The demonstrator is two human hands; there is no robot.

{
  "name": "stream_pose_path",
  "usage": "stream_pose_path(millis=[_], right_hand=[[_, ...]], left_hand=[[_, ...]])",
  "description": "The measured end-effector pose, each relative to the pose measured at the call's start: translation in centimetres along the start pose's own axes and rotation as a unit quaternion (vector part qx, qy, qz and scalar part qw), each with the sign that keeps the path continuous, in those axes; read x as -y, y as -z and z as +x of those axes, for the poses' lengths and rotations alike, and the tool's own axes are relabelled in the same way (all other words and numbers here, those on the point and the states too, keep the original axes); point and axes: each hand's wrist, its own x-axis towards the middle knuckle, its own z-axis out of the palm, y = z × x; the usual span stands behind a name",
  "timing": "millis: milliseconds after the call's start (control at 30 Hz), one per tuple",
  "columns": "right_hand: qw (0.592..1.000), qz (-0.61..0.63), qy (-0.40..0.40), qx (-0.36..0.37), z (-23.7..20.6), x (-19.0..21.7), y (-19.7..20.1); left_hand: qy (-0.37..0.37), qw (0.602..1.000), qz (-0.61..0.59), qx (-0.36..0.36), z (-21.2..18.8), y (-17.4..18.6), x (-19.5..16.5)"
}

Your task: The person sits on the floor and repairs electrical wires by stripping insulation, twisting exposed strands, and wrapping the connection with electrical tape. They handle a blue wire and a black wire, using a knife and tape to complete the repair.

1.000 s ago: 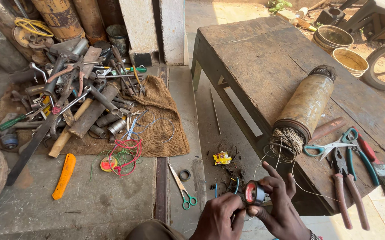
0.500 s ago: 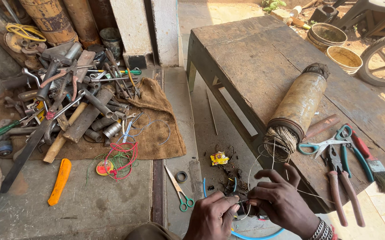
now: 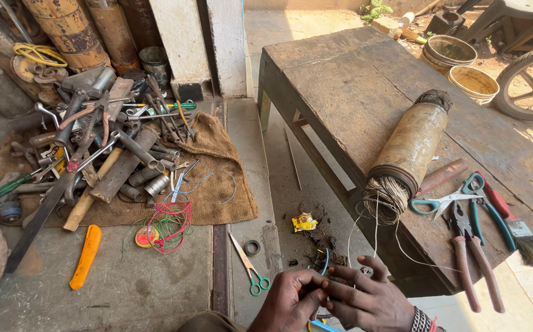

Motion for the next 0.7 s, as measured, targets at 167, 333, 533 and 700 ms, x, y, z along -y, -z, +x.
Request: stream_pose_path(millis=[167,333,533,700], right_hand=[[0.975,0.084,-0.164,-0.123,-0.3,0.6,-1.2],[0.945,0.100,-0.308,-0.049,0.6,0.2,-0.5],[0.933,0.044,-0.331,0.134,3.6,-0.5,0.5],[0.866,0.045,-0.420,0.268,4.8,-1.1,2.3]], left_hand=[[-0.150,0.967,0.187,-0.085,0.1,-0.5,-0.8],[-0.189,0.921,0.330,-0.079,-0.4,-1.5,-1.4],[-0.209,0.900,0.375,-0.073,-0.1,-2.3,-0.8],[-0.190,0.903,0.360,-0.134,-0.2,-2.2,-0.6]])
